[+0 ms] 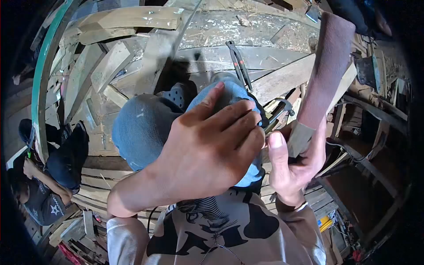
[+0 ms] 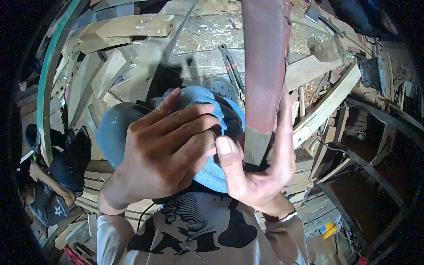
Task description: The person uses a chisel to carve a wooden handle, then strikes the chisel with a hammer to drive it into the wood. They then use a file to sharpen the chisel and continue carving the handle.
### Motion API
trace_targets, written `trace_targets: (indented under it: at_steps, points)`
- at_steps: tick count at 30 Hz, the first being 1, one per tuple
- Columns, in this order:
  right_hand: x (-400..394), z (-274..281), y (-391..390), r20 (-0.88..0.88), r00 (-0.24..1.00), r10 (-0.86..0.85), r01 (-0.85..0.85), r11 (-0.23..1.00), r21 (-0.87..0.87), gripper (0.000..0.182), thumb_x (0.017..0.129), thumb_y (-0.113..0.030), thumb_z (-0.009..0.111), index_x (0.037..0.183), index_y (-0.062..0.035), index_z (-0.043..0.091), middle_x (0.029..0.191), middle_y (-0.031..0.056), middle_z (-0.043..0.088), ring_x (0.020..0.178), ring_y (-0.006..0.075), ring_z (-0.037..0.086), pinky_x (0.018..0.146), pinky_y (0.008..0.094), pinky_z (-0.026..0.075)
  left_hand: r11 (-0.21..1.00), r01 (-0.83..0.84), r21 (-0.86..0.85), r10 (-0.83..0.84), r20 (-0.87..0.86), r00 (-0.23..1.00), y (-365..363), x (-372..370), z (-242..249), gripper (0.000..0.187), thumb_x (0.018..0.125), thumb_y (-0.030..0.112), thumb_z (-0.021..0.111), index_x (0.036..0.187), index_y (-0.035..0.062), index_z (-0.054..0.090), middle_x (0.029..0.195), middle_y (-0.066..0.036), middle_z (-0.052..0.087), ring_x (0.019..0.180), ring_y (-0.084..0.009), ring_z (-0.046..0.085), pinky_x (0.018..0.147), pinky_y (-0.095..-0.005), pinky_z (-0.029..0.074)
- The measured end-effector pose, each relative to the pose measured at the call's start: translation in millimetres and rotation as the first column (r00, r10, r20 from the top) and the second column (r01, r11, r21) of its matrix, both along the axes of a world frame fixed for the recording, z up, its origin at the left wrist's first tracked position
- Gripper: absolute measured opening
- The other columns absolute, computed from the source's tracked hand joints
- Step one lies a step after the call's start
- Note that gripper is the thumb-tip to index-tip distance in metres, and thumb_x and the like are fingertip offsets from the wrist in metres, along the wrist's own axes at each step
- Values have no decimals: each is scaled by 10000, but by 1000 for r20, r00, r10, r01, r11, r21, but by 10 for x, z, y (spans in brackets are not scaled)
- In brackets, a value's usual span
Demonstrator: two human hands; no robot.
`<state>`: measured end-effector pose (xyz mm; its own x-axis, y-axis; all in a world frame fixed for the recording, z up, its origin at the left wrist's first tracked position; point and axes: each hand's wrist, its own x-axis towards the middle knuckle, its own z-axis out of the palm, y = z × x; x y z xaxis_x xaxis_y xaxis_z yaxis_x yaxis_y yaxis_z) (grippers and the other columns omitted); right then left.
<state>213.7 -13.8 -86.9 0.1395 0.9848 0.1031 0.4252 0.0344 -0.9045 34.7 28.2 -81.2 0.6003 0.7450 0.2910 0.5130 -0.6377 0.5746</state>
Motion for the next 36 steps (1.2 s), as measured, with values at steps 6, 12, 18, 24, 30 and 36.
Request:
trace_targets:
  at_steps: [6,12,18,24,30,36]
  points:
    - [-7,-41,10,-96,992,-83,84,996,9,851,814,-100,746,1470,146,263,1024,143,627,689,87,544,596,220,456,1000,-1,5,1,-3,1000,-18,0,12,161,769,112,756,880,42,662,959,-76,715,1059,-272,686,998,-570,473]
    - [30,-32,21,-32,998,-50,52,996,70,819,802,-68,714,1473,126,285,922,87,613,674,77,539,582,219,454,1000,3,7,-3,-14,1000,-33,2,30,158,780,123,763,881,47,667,966,-69,718,1052,-268,686,1008,-567,468]
    - [83,-89,62,44,981,-191,185,976,117,476,874,16,601,1331,41,468,727,-15,523,527,27,448,463,184,335,1000,-2,5,2,-14,1000,-17,-17,53,157,788,124,763,895,49,676,957,-55,725,1045,-254,689,1013,-561,465]
    - [156,-56,-33,-1,995,-98,97,994,52,662,946,-124,585,1495,15,241,655,-10,494,467,33,391,433,200,281,1000,5,-8,-5,-16,1000,-19,-19,37,155,791,122,756,905,46,682,954,-59,724,1026,-256,697,1014,-563,463]
    - [301,-55,-262,127,992,22,-20,1000,-11,810,994,-292,570,1548,47,85,609,-9,496,476,25,372,467,195,253,995,-94,29,96,-90,991,-105,51,57,167,786,105,741,915,24,674,994,-90,705,1057,-273,685,990,-583,463]
    - [402,-118,-460,235,961,148,-158,987,27,566,925,-124,601,1395,141,431,732,202,682,593,172,645,555,290,495,975,-224,12,224,-81,971,-271,137,-5,197,784,85,720,946,-19,677,1028,-149,692,1099,-324,663,961,-585,474]
